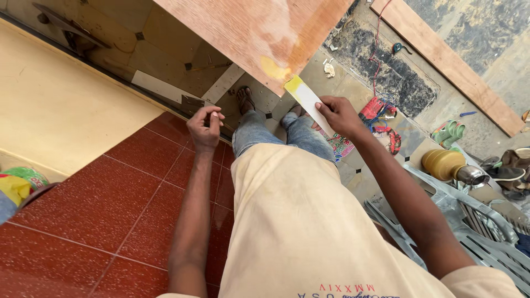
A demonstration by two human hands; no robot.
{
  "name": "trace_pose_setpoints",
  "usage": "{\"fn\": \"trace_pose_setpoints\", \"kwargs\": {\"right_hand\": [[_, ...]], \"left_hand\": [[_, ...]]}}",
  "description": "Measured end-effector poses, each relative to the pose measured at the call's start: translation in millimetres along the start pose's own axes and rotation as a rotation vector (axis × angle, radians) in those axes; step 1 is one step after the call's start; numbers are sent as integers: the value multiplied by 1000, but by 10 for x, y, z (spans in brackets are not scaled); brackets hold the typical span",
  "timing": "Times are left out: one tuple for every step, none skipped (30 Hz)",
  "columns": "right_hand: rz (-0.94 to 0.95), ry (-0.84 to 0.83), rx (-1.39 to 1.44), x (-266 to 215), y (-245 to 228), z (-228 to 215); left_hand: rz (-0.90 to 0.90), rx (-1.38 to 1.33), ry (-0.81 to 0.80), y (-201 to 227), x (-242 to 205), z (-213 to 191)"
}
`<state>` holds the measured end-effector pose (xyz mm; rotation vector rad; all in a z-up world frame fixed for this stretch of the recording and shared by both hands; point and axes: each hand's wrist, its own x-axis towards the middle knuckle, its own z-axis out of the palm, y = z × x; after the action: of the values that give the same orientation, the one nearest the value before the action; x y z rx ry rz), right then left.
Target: The person applies a yellowish liquid finish to a large wooden board using a paintbrush. They repeatedly dip the brush into a can and spread the liquid across the surface, covering both the edges and the center of the board.
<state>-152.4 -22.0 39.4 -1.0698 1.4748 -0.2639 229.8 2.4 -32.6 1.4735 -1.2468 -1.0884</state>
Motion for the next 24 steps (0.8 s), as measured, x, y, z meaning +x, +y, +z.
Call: {"fn": "trace_pose_setpoints", "kwargs": {"right_hand": [[-111,61,-95,-22,-27,31],[-223,121,-190,-40,-57,52],[-276,164,-241,-48,-94,68],[-331,207,-292,-51,-135,90],[-387,247,-341,-41,-171,131],[-480,276,-417,-12,-200,166],[-576,301,-493,29,-217,187],[-673,325,-567,37,-216,188],[-645,320,-574,73,-226,193],[-617,314,-580,102,-223,196],[-577,310,-587,93,-183,189],[-624,299,-607,143,-146,170],[-661,279,-629,177,-89,161],[-698,260,-651,179,-25,169],[-707,241,-646,176,16,202],[-716,222,-641,158,49,249],[-725,206,-635,147,70,295],[-730,183,-621,139,83,348],[-732,158,-610,113,100,399],[-734,133,-598,88,114,424],[-746,120,-575,69,126,412],[-757,108,-551,51,136,395],[-770,94,-528,45,140,380],[-779,137,-494,65,140,344]], "left_hand": [[-6,-7,13,-2,61,-56],[-12,-13,27,-6,132,-103],[-20,-18,43,-10,180,-142],[-1,-29,58,-13,212,-175],[17,-38,75,-15,230,-209],[36,-46,92,-15,225,-217],[19,-46,110,-10,187,-208],[3,-45,129,2,142,-189],[2,-41,147,14,181,-194],[-6,-66,159,42,154,-173],[-22,-94,161,76,38,-112],[-38,-121,164,89,-27,-59],[-53,-85,138,85,-98,-9],[-69,-49,111,79,-160,37],[-75,-11,87,80,-170,63],[-82,15,75,99,-217,98],[-86,41,63,127,-278,139],[-91,67,51,148,-318,166],[-95,68,58,158,-349,192],[-100,69,65,164,-379,211],[-104,69,73,166,-398,224],[-103,67,65,166,-413,231],[-102,65,59,165,-419,235],[-100,63,54,164,-423,236]]}}
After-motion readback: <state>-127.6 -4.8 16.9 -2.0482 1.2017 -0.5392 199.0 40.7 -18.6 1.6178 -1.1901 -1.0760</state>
